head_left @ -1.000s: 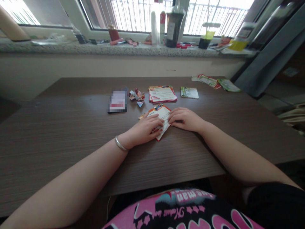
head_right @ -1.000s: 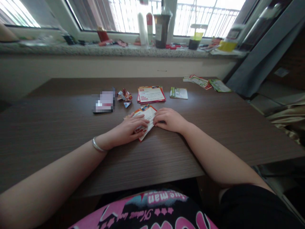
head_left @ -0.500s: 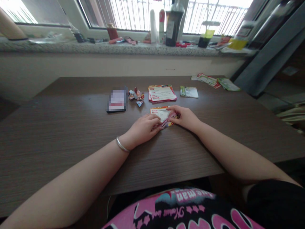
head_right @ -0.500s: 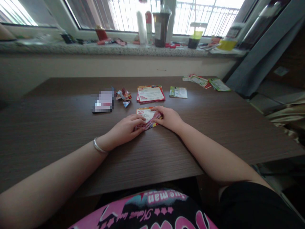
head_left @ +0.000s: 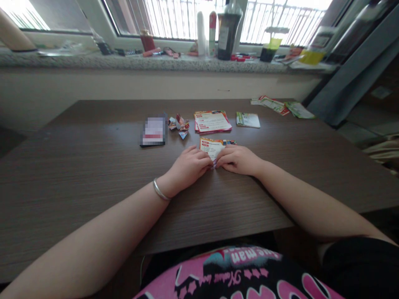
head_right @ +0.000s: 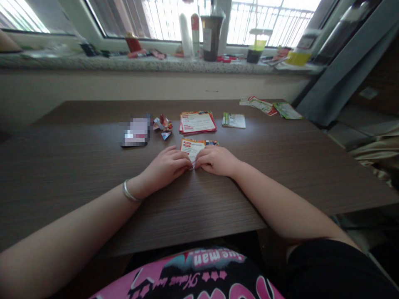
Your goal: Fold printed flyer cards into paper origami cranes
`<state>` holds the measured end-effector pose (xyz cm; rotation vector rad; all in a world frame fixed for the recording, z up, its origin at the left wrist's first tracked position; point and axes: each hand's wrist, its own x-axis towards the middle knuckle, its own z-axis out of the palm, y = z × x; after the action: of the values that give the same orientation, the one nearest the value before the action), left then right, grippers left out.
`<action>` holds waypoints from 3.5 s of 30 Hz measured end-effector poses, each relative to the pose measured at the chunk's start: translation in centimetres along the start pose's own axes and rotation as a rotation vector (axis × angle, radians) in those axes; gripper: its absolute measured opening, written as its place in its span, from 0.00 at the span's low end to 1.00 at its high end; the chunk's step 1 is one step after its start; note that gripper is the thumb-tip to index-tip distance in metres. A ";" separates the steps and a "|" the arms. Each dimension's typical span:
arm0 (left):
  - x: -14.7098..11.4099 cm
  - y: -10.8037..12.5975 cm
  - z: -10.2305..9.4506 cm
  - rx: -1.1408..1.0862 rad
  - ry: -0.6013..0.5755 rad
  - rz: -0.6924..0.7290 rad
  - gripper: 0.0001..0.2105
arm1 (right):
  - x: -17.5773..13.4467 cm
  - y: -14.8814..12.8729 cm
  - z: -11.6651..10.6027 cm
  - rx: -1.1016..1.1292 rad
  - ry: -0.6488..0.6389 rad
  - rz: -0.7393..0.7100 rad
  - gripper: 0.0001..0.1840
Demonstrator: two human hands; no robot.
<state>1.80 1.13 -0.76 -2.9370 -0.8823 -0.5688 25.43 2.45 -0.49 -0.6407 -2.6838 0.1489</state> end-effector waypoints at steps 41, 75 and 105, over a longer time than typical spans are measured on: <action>-0.2 0.1 -1.6 -0.204 -0.147 0.075 0.12 | 0.4 -1.6 -1.3 -0.229 -0.162 -0.047 0.14; -0.2 -0.4 -1.1 -0.273 -0.104 0.092 0.10 | -0.9 -0.5 -3.8 -0.269 -0.245 0.155 0.14; -0.5 -0.5 0.2 0.038 -0.103 -0.042 0.18 | -0.6 0.6 -0.5 0.189 0.166 0.482 0.22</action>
<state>1.17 1.32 -1.14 -2.9433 -0.9551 -0.4003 26.38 2.71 -0.34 -1.1689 -2.2776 0.4481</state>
